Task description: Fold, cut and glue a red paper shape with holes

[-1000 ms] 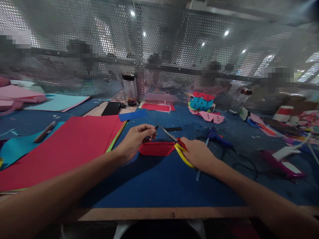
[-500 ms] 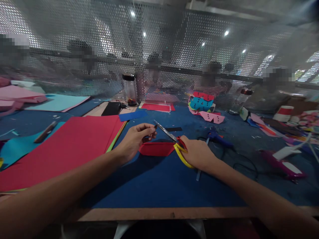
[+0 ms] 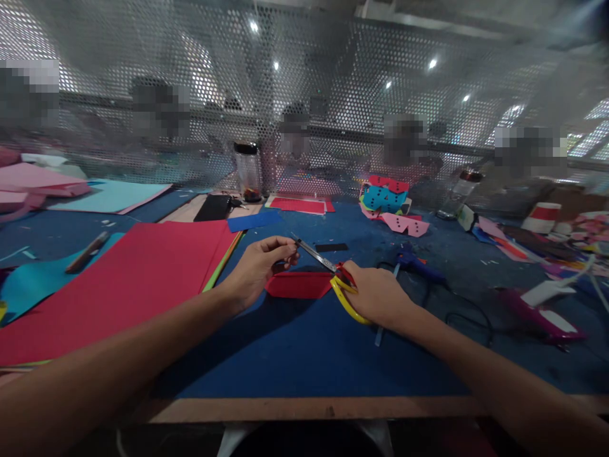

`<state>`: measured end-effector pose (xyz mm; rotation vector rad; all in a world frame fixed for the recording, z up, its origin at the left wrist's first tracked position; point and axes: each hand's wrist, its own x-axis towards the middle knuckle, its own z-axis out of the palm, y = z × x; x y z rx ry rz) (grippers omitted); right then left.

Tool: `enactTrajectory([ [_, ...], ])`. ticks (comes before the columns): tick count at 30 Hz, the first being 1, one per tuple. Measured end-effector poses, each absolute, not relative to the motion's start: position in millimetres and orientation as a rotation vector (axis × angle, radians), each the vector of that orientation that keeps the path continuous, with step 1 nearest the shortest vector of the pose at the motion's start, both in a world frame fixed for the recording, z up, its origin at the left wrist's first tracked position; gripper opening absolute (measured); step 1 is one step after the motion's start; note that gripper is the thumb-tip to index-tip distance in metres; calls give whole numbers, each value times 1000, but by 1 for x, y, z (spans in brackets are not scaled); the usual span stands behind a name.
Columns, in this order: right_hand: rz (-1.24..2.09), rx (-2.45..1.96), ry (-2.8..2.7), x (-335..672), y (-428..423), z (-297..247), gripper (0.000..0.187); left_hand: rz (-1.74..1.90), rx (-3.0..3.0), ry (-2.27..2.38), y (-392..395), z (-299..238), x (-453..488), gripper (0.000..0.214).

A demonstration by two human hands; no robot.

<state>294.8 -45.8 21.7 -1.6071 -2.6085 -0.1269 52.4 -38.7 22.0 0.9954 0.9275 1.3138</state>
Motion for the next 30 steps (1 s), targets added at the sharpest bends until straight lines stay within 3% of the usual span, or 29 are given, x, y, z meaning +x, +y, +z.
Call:
enactTrajectory([
  [30,-62,-1597,-2672,294,-48,24,34,1261,1038,914,-39,20,52,13],
])
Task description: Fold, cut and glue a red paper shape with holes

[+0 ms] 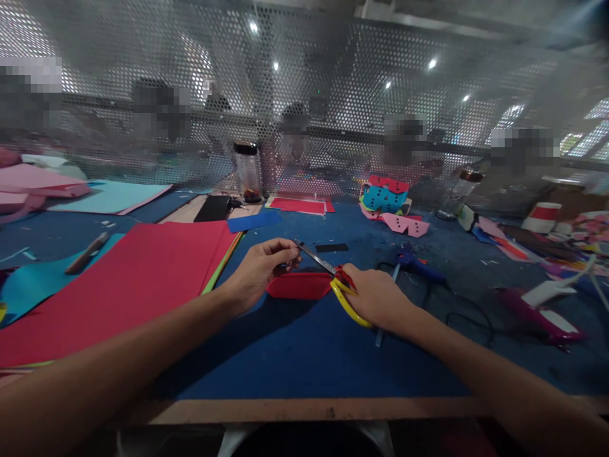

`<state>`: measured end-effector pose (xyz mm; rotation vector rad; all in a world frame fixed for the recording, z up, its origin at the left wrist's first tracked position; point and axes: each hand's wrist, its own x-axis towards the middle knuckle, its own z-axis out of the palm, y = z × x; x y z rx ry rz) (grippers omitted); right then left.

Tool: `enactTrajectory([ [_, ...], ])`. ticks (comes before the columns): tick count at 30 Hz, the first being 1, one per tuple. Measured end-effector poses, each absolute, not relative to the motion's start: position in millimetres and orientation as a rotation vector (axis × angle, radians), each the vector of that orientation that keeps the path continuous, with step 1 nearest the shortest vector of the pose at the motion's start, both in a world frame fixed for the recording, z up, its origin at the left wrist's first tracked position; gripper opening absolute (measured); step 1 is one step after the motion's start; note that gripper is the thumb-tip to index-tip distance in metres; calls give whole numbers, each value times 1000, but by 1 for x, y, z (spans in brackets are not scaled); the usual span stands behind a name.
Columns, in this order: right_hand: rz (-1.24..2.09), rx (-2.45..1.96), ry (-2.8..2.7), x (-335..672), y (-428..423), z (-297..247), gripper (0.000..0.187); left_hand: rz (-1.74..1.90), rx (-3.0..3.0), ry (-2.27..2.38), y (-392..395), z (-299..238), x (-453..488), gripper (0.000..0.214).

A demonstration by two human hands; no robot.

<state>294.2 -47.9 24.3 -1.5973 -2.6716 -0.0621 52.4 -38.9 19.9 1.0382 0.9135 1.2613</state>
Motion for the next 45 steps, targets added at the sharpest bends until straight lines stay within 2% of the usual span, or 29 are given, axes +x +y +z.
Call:
enactTrajectory([
  [19,-70,-1609,-2673,293,-48,25,30,1251,1033,923,-40,21,53,16],
  [45,-89,-1711,-2601,290,-49,29,36,1266,988,886,-37,19,52,19],
])
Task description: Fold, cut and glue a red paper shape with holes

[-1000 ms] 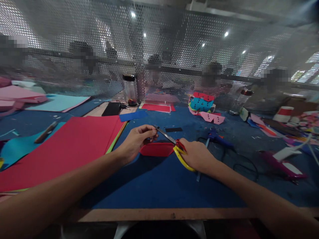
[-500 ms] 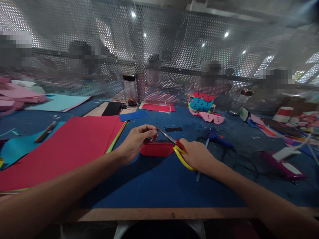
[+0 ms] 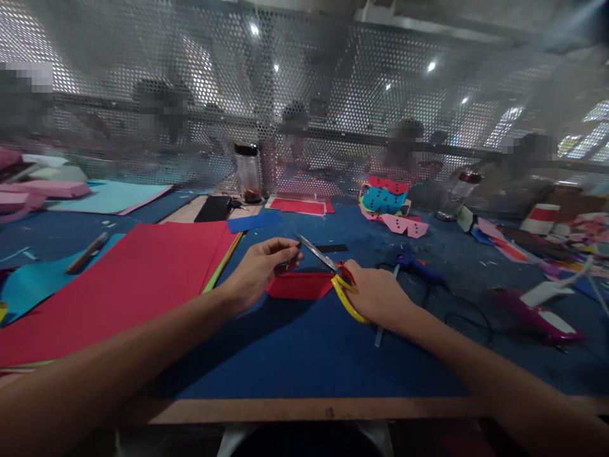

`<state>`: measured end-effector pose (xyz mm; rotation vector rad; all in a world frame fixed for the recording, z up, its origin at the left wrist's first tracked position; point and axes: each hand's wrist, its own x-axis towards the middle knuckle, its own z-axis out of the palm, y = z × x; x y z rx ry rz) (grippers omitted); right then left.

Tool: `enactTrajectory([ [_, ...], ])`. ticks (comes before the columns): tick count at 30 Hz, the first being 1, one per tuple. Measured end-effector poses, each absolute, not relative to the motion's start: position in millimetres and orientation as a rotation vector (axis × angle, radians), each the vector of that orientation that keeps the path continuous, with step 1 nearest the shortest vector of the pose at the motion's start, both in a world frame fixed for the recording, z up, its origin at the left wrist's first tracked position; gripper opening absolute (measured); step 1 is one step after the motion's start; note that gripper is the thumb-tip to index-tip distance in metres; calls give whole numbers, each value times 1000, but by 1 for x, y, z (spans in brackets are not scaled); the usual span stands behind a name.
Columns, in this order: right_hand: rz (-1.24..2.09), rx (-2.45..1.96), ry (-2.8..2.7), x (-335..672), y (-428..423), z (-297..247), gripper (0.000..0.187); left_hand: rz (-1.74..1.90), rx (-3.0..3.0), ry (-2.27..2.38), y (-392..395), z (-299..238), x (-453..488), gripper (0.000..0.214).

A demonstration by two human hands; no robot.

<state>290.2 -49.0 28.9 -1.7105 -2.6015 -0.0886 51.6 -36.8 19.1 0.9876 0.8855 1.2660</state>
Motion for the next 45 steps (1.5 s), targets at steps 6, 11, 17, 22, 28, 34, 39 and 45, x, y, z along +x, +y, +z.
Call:
enactTrajectory([
  [6,-106,-1667,-2590,290,-49,27,36,1266,1039,867,-37,18,50,17],
  [11,-118,-1637,-2609,292,-48,24,34,1256,1066,868,-37,17,50,14],
  [17,-150,-1572,-2628,294,-48,21,34,1255,1095,866,-36,17,50,14],
  [22,-178,-1578,-2615,295,-48,22,32,1254,1090,878,-36,17,50,14],
  [28,-194,-1592,-2612,294,-47,21,31,1257,1082,898,-37,19,51,14],
  [34,-213,-1587,-2617,294,-46,21,31,1266,1087,894,-37,20,52,16],
  [39,-216,-1613,-2613,295,-47,21,32,1263,1091,891,-36,19,52,15],
  [45,-229,-1618,-2626,296,-45,20,31,1273,1097,881,-36,17,51,14],
])
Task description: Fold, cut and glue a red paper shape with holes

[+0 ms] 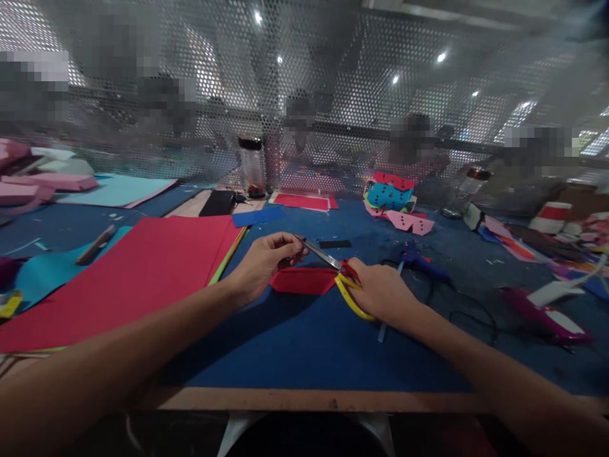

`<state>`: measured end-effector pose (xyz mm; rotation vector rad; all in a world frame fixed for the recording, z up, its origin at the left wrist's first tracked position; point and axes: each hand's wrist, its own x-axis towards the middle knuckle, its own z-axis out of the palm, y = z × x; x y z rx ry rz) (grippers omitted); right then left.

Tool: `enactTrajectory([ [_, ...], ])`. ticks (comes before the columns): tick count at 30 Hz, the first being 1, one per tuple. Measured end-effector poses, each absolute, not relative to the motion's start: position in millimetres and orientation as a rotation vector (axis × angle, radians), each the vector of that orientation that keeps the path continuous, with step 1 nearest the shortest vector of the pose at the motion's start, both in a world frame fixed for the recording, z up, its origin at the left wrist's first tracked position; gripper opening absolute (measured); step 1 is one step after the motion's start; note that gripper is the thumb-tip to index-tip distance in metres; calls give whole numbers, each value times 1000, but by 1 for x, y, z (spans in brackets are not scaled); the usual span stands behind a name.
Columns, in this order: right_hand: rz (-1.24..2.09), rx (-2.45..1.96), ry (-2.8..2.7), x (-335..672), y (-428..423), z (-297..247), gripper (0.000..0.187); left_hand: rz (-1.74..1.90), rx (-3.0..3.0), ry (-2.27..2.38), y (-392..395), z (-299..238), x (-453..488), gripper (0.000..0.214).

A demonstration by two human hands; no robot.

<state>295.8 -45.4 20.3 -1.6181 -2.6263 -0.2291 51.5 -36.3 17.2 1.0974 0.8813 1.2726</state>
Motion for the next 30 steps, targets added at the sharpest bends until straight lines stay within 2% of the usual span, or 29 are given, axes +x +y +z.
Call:
enactTrajectory([
  [30,-183,-1668,-2634,297,-44,23,36,1240,1110,956,-36,19,51,15],
])
